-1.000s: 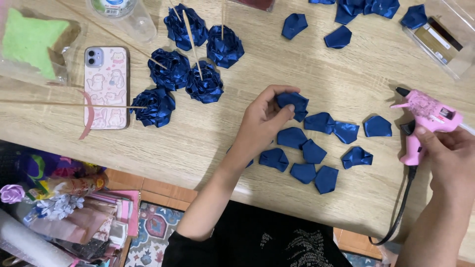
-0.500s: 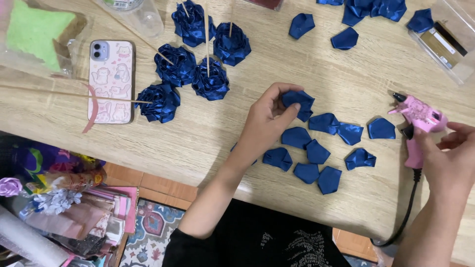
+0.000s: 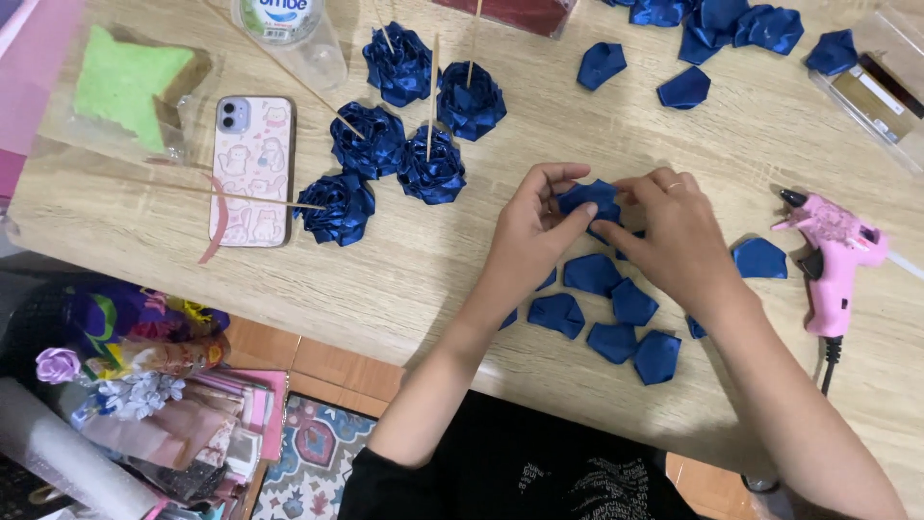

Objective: The person arranges blue satin petal pieces on a wooden table, then uses a pink hot glue gun to apply glue and attach the pieces together into a layered cluster. Several finished blue satin flowers on wooden sticks are visible nearby.

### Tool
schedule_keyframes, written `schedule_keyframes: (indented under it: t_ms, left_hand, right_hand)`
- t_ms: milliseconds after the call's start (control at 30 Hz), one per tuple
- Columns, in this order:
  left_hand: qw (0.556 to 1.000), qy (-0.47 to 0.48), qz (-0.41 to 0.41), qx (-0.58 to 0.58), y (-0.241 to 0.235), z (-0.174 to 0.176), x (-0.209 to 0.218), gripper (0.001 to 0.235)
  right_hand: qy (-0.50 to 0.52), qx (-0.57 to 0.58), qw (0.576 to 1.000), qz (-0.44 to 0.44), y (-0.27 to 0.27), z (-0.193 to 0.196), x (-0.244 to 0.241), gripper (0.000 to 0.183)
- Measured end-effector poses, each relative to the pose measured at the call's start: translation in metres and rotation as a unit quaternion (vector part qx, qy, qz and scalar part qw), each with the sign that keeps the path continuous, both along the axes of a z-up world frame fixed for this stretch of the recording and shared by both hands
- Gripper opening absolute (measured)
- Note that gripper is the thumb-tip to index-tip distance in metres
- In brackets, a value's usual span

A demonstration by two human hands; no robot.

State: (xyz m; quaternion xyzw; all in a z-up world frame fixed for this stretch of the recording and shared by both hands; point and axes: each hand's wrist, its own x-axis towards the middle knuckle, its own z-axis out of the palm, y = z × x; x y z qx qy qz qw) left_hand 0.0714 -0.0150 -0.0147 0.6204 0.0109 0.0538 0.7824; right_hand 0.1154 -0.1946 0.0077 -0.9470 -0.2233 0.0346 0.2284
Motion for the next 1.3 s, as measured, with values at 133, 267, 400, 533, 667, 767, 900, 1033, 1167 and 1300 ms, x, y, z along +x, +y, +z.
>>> schedule_keyframes:
  t_ms: [133,267,400,533,667,767,900,1033,1167,1300]
  left_hand:
    - [1.000,0.015,-0.003,0.000,0.001,-0.002,0.001,0.036]
    - [1.000,0.027,-0.006,0.001,0.003,-0.004,-0.001,0.031]
    - [0.999,0.037,-0.007,-0.030,0.003,-0.005,0.002,0.027]
    - [0.994,0.078,-0.041,-0.060,0.006,0.003,0.001,0.014]
    - [0.993,0.088,-0.026,-0.077,0.008,0.011,0.001,0.015]
    - [0.992,0.067,-0.034,-0.098,0.008,0.013,-0.001,0.012]
    - [0.990,0.077,-0.046,-0.112,0.007,0.013,0.000,0.014]
    - [0.988,0.079,-0.062,-0.114,0.007,0.016,-0.002,0.015]
    - [0.986,0.068,-0.092,-0.122,0.005,0.012,-0.002,0.012]
    - [0.987,0.079,-0.105,-0.093,0.006,0.016,-0.004,0.008]
  right_hand:
    - [0.038,-0.053,0.998,0.016,0.007,-0.023,0.014,0.036]
    - [0.103,-0.018,0.994,-0.013,0.011,-0.021,0.011,0.024]
    - [0.141,0.052,0.987,-0.050,-0.002,-0.006,0.009,0.020]
    - [0.184,0.189,0.964,-0.035,-0.022,0.021,0.003,0.009]
    - [0.161,0.204,0.963,-0.074,-0.034,0.046,-0.010,0.020]
    - [0.196,0.308,0.919,-0.147,-0.043,0.046,-0.019,0.046]
    - [0.191,0.363,0.903,-0.124,-0.064,0.030,-0.024,0.045]
    - [0.125,0.360,0.924,-0.044,-0.062,0.029,-0.030,0.021]
    - [0.113,0.318,0.941,0.004,-0.045,0.049,-0.035,0.010]
    - [0.138,0.260,0.955,-0.022,-0.039,0.048,-0.034,0.018]
